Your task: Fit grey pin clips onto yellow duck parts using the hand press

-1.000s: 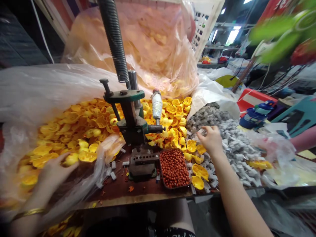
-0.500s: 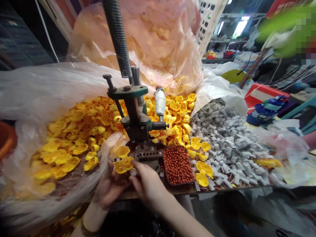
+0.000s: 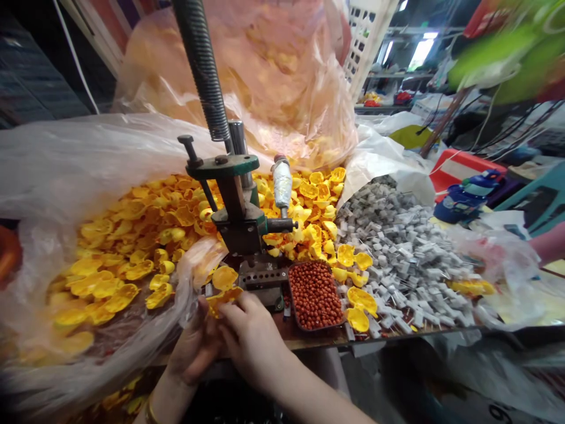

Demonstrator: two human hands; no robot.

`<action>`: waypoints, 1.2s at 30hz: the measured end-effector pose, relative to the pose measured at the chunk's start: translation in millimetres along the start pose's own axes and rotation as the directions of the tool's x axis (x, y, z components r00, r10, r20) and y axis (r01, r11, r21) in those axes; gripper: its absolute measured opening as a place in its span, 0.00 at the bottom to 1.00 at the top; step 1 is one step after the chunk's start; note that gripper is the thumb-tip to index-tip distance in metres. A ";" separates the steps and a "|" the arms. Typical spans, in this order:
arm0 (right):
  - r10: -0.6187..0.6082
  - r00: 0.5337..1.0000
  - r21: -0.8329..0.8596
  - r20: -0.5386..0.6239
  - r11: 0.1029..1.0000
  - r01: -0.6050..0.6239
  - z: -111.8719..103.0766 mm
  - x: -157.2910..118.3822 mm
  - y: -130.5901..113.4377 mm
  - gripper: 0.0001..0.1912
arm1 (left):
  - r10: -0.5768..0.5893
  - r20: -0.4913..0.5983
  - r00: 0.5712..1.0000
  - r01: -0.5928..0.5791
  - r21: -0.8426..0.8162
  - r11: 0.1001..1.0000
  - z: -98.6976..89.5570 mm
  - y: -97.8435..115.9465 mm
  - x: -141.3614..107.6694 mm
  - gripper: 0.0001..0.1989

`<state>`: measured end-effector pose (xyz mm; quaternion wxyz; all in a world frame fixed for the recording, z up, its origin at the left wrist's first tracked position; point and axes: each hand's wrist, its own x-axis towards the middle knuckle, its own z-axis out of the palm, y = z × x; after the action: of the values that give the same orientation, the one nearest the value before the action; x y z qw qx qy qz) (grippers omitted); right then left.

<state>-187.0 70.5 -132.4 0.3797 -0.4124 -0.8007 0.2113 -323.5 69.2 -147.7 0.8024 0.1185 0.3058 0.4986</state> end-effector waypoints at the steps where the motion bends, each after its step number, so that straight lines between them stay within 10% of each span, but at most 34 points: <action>1: -0.021 0.997 -0.001 -0.068 1.000 0.021 -0.1 -1.1 1.7 0.13 | -0.015 0.000 1.000 0.015 -0.010 1.000 1.7 -0.5 -1.2 0.28; 5: -0.072 0.978 0.000 -0.195 0.997 0.073 -4.4 -7.8 9.3 0.16 | 0.186 -0.110 0.976 -0.166 0.174 0.971 9.8 -9.0 -6.4 0.28; 8: -0.020 0.992 0.069 -0.123 0.997 0.029 -14.6 -11.2 15.8 0.17 | 0.502 -0.085 0.861 -0.395 0.510 0.764 14.2 -13.6 -8.8 0.25; 11: 0.089 0.991 0.096 -0.102 0.992 -0.079 -32.4 -11.0 33.5 0.18 | 0.575 -0.009 0.818 -0.425 0.666 0.614 13.9 -11.6 -6.7 0.16; 15: 0.338 0.933 -0.376 -0.123 0.854 -0.359 -56.3 -6.4 74.6 0.09 | 0.522 -0.182 0.834 -0.345 0.566 0.749 5.4 -8.3 1.9 0.15; 21: 0.449 0.893 -0.628 0.030 0.704 -0.333 -62.0 -2.5 98.9 0.06 | 0.408 -0.331 0.851 -0.257 0.416 0.872 -1.9 -7.6 6.2 0.20; 36: 0.241 0.970 0.240 -0.043 0.945 -0.224 -24.2 7.5 37.4 0.10 | 0.408 -0.351 0.843 -0.319 0.286 0.904 11.1 -13.6 12.7 0.19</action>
<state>-152.2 98.6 -138.4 0.4266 -0.4636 -0.7019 0.3323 -302.9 75.1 -150.4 0.5944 0.1560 0.4884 0.6196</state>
